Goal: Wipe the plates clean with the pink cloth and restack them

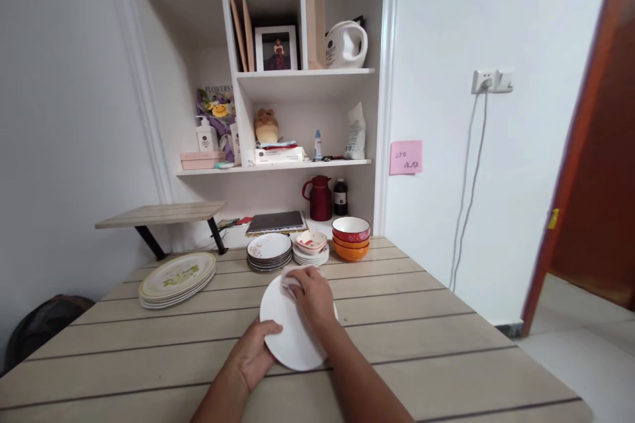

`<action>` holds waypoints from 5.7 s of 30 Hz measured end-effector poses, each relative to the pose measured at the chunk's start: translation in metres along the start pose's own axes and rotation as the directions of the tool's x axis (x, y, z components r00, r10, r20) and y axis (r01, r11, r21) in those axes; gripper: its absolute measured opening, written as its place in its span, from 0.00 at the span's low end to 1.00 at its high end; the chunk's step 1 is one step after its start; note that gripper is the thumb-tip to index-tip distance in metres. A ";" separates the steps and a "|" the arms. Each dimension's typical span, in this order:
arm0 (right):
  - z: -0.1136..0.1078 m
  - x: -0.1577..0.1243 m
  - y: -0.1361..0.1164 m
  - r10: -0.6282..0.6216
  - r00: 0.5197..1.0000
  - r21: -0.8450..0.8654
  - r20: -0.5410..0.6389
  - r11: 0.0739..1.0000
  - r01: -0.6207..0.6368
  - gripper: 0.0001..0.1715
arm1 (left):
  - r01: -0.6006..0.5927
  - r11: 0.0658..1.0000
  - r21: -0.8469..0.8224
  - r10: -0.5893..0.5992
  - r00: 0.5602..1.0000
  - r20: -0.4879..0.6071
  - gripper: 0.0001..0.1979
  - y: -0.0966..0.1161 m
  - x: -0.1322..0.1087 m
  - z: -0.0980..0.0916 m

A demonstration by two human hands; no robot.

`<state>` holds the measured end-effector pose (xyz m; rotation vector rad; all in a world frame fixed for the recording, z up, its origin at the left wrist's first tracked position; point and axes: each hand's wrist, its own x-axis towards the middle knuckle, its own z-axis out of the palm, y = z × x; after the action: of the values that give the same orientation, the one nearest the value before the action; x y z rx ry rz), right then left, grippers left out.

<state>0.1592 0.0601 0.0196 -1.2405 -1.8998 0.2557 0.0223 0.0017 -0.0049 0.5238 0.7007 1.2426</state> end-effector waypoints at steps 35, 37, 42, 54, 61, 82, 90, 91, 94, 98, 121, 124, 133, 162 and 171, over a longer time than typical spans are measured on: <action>-0.004 0.007 0.022 0.082 0.996 -0.191 -0.043 0.978 -0.088 0.19 | 0.014 1.000 -0.025 -0.016 0.997 -0.073 0.35 -0.001 0.002 0.004; -0.008 0.005 0.035 0.119 0.993 -0.199 -0.024 0.972 -0.121 0.19 | -0.026 0.998 -0.066 0.018 0.993 -0.117 0.36 -0.001 0.001 0.004; -0.001 -0.006 0.037 0.121 0.981 -0.185 0.150 0.978 -0.093 0.19 | -0.165 0.972 -0.168 0.130 0.971 -0.202 0.36 0.005 0.004 0.003; 0.003 -0.019 -0.016 -0.324 0.843 0.259 0.429 0.938 0.228 0.16 | -0.298 0.907 -0.298 0.206 0.930 -0.304 0.21 0.020 0.008 -0.006; -0.003 -0.006 0.020 -0.045 0.940 -0.003 0.339 0.999 0.049 0.18 | -0.225 0.938 -0.265 0.174 0.964 -0.203 0.24 0.017 0.009 -0.006; 0.009 -0.014 -0.012 -0.313 0.876 0.098 0.367 0.950 0.298 0.29 | -0.026 0.964 -0.264 0.053 0.994 0.096 0.28 0.003 0.016 -0.007; -0.024 -0.009 0.013 -0.188 0.867 0.146 0.462 0.980 0.135 0.24 | -0.110 0.920 -0.377 0.108 0.994 -0.027 0.29 0.005 0.020 -0.012; -0.026 -0.010 0.010 -0.216 0.847 0.180 0.486 0.973 0.144 0.23 | -0.107 0.922 -0.372 0.105 0.994 -0.027 0.29 0.005 0.019 -0.011; -0.023 -0.015 -0.004 -0.317 0.784 0.312 0.533 0.935 0.166 0.24 | -0.063 0.939 -0.338 0.071 0.997 0.011 0.30 0.006 0.015 -0.010; -0.001 -0.017 -0.022 -0.358 0.832 0.367 0.425 0.908 0.203 0.24 | -0.026 0.954 -0.298 0.049 0.996 0.070 0.35 0.009 0.009 -0.005; -0.018 -0.018 -0.003 -0.178 0.804 0.147 0.567 0.983 0.113 0.17 | -0.002 0.961 -0.276 0.032 0.994 0.104 0.35 0.007 0.015 -0.011; 0.001 -0.012 -0.012 -0.187 0.876 0.166 0.444 0.978 0.125 0.17 | 0.010 0.964 -0.266 0.033 0.987 0.159 0.34 0.010 0.012 -0.007; 0.006 0.013 0.017 -0.048 0.988 -0.052 0.149 0.997 0.056 0.18 | 0.005 0.981 -0.194 0.008 0.998 0.066 0.31 0.008 0.010 0.001; -0.008 0.010 0.016 0.065 0.992 -0.170 0.109 0.984 -0.046 0.17 | 0.073 0.997 0.012 -0.073 0.997 -0.025 0.29 0.009 0.004 0.008; -0.017 -0.009 0.018 0.112 0.944 -0.262 0.312 0.965 -0.028 0.14 | -0.045 0.981 -0.190 0.013 0.986 -0.168 0.28 0.006 0.010 0.000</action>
<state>0.1848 0.0569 0.0153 -1.5150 -2.2264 0.2732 0.0196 0.0129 -0.0022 0.2724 0.7049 1.3767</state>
